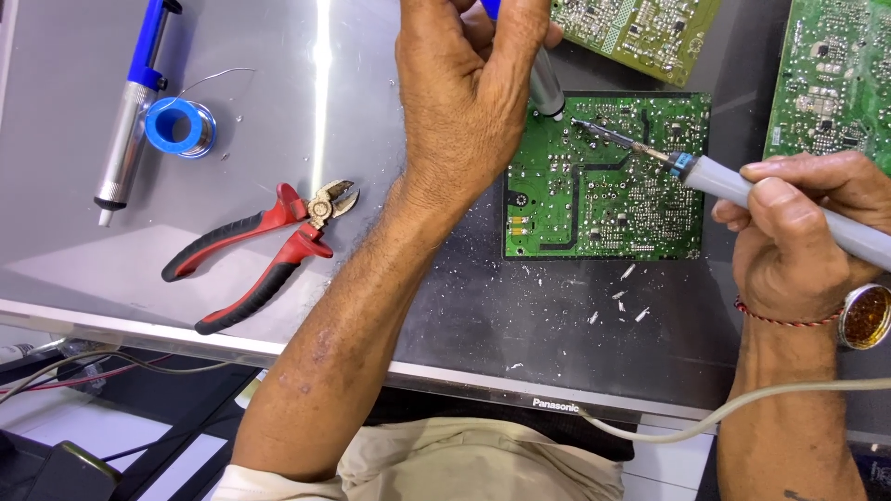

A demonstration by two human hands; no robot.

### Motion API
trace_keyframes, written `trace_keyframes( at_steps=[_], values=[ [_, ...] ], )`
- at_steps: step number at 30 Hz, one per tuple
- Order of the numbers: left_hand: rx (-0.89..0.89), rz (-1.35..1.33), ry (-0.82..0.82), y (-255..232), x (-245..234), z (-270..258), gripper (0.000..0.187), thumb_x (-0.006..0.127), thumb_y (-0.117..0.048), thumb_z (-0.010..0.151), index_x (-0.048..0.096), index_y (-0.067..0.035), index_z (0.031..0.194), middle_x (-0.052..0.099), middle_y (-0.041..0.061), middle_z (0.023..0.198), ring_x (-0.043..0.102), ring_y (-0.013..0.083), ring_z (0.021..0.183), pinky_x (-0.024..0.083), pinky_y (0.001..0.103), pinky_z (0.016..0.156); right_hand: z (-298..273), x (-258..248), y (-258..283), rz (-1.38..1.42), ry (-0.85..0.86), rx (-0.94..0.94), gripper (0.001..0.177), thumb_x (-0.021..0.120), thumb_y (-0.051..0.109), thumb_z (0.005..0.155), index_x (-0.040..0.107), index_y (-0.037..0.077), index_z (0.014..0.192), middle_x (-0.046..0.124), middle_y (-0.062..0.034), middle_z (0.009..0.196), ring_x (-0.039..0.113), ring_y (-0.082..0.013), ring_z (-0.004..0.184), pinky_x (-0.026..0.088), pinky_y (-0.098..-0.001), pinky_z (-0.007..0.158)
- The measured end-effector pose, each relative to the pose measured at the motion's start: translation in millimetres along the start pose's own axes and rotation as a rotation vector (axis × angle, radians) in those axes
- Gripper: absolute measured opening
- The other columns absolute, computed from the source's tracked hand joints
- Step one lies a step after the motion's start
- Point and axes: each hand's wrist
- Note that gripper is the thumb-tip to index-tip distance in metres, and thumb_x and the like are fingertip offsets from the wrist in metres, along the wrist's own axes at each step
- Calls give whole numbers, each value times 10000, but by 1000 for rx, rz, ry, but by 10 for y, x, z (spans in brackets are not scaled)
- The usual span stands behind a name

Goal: The person uses a soldering iron and a desoldering pump to remove components from a green circuit board. They repeatedly heat solder joints and use the pump to extract the molten solder, occasionally adjusting the board's position on the workbench.

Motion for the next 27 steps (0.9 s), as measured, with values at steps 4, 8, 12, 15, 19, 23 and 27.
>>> trace_keyframes(
  at_steps=[4,8,12,15,19,23,27],
  values=[
    [11,26,20,94,-12,-39,215,532,-349,1071,430,-244,1228,612,-73,1079,799,158,815,681,275,698,11,52,24,21,-51,30,92,588,70,965,572,-20,977,630,-155,953,648,-236,685,552,-285,619],
    [21,61,26,129,-18,-55,252,540,-362,1100,423,-300,1314,649,-97,1092,828,161,860,678,303,746,27,99,99,-70,-27,-39,149,585,42,1013,610,-104,1033,591,-180,838,655,-268,692,538,-308,612],
    [5,96,50,35,-41,-8,302,518,-425,1118,393,-346,1382,677,-106,1107,863,148,879,685,290,758,56,165,139,-1,-76,-61,146,632,30,948,620,-111,984,632,-213,878,629,-246,631,512,-284,540],
    [74,120,47,-211,-59,59,361,455,-326,949,557,-114,675,533,-33,553,418,64,459,284,264,466,4,158,121,25,-70,-61,107,605,5,934,632,-96,958,592,-167,767,613,-226,595,466,-277,486],
    [-1,58,21,-99,-55,79,271,455,-289,933,522,-154,708,492,-62,494,505,35,377,339,187,333,45,160,132,-9,-46,-64,163,618,71,925,644,-76,989,591,-155,759,645,-240,644,511,-295,543],
    [-98,156,30,28,-31,59,250,442,-391,994,465,-177,1122,519,-55,586,467,62,413,373,226,365,62,192,150,-7,-88,-59,177,615,74,873,640,-78,959,571,-165,722,623,-243,610,477,-297,527],
    [-109,158,94,38,-40,13,385,448,-438,1058,351,-245,1377,527,-62,741,486,70,527,428,233,486,66,179,137,-25,-61,-116,183,613,73,891,638,-86,977,582,-170,756,629,-253,630,531,-328,595]
  ],
)
Point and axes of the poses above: each hand's wrist, its own z-axis towards the middle knuckle, its own x-axis out of the palm, y = z × x
